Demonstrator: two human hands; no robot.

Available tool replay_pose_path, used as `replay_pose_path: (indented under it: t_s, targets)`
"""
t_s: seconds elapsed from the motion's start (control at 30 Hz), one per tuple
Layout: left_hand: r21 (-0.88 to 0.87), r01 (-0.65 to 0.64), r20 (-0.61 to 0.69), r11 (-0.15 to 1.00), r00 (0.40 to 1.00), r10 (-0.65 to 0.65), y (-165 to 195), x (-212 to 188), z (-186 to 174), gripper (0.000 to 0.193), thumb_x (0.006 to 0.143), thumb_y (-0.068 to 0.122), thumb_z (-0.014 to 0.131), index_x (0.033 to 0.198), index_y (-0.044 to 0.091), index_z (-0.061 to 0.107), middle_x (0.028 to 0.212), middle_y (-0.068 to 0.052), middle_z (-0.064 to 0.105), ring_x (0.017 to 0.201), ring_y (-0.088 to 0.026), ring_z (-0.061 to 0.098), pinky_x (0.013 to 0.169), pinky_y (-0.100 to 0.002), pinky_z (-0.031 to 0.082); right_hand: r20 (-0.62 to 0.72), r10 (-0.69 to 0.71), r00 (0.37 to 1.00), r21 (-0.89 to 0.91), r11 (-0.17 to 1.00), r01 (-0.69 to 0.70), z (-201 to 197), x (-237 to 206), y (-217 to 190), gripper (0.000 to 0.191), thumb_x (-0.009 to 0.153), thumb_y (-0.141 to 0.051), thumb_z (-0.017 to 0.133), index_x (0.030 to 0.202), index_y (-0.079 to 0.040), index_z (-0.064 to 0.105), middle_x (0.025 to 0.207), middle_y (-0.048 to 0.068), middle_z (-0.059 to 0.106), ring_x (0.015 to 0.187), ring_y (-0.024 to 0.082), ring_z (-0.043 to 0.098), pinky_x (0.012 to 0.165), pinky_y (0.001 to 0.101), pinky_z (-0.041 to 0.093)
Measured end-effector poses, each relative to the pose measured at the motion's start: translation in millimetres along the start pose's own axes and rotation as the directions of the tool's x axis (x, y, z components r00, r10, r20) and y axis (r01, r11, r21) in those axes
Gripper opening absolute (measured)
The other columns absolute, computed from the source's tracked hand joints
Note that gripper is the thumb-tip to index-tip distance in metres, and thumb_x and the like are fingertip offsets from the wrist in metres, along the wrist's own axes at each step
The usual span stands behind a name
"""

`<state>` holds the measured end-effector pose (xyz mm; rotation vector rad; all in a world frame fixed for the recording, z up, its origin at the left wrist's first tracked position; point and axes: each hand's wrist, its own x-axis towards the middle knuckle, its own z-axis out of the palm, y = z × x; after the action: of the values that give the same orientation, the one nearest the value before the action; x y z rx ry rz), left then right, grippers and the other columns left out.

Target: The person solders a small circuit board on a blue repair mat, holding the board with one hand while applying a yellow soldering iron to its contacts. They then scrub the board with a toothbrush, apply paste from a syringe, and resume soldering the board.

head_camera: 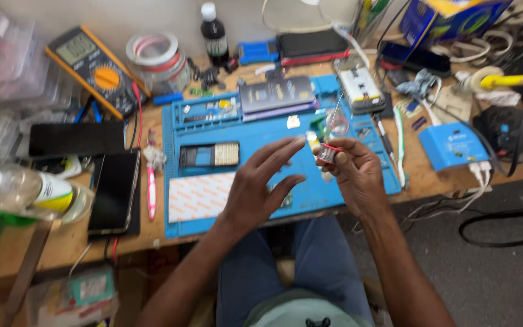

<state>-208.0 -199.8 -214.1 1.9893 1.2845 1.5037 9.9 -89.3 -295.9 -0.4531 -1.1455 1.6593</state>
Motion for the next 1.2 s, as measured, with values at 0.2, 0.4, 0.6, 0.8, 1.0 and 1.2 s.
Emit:
replay_pose_path:
  t_s: [0.2,0.4,0.6,0.8,1.0,1.2]
  targets:
    - [0.039,-0.069,-0.008,0.997,0.998,0.069,-14.8,2.3,20.8,0.044,0.09,0.01,0.081,0.132,0.013,0.067,0.128,-0.008,0.072,0.109,-0.022,0.069,0.085,-0.032,0.062,0.066,0.051,0.997,0.123,0.991,-0.059,26.0,-15.1,-0.2,0.025,0.106,-0.016,0.068,0.126,0.0,0.066,0.113,0.013,0.072,0.101,0.018,0.071,0.086,0.0313,0.058]
    - [-0.596,0.199,0.015,0.778,0.971,-0.237,-42.6,-13.6,35.5,0.037,0.097,0.011,0.077,0.132,0.006,0.066,0.121,-0.008,0.073,0.107,-0.013,0.07,0.092,-0.028,0.06,-0.094,-0.159,0.983,-0.439,0.893,0.102,49.3,-29.9,-9.8,0.019,0.103,-0.009,0.065,0.12,0.0,0.069,0.104,0.008,0.075,0.092,0.015,0.073,0.084,0.0283,0.061]
    - [-0.813,0.324,0.102,0.483,0.897,-0.43,-50.1,-24.8,40.9,0.034,0.098,0.018,0.073,0.127,0.004,0.064,0.114,-0.01,0.075,0.101,-0.016,0.073,0.086,-0.028,0.06,0.139,-0.408,0.902,-0.776,0.522,0.355,72.2,-36.6,-32.5,0.017,0.097,0.0,0.075,0.113,-0.004,0.074,0.106,0.009,0.074,0.093,0.014,0.069,0.081,0.027,0.057]
    - [-0.799,0.25,0.01,0.547,0.915,-0.404,-46.7,-27.5,46.5,0.025,0.1,0.012,0.074,0.122,0.002,0.066,0.116,-0.012,0.074,0.104,-0.017,0.072,0.09,-0.03,0.063,0.167,-0.458,0.873,-0.826,0.419,0.378,83.0,-38.3,-37.4,0.016,0.095,-0.002,0.078,0.111,-0.004,0.076,0.105,0.01,0.074,0.089,0.014,0.072,0.076,0.0276,0.059]
    - [-0.431,0.171,-0.153,0.886,0.954,-0.258,-29.1,-29.8,44.4,0.031,0.095,0.003,0.075,0.124,0.004,0.064,0.125,-0.009,0.069,0.117,-0.013,0.069,0.097,-0.029,0.065,0.155,-0.4,0.903,-0.79,0.498,0.356,69.6,-40.4,-31.6,0.019,0.097,0.0,0.074,0.116,-0.002,0.075,0.111,0.012,0.076,0.099,0.016,0.074,0.084,0.0283,0.06]
    - [-0.379,0.132,-0.173,0.916,0.962,-0.21,-22.1,-26.0,42.9,0.037,0.092,0.0,0.079,0.126,0.005,0.065,0.125,-0.008,0.07,0.111,-0.013,0.07,0.094,-0.028,0.064,-0.052,-0.14,0.989,-0.425,0.899,0.105,53.9,-39.2,-9.6,0.023,0.098,-0.001,0.071,0.12,0.005,0.071,0.109,0.017,0.077,0.098,0.018,0.077,0.087,0.029,0.064]
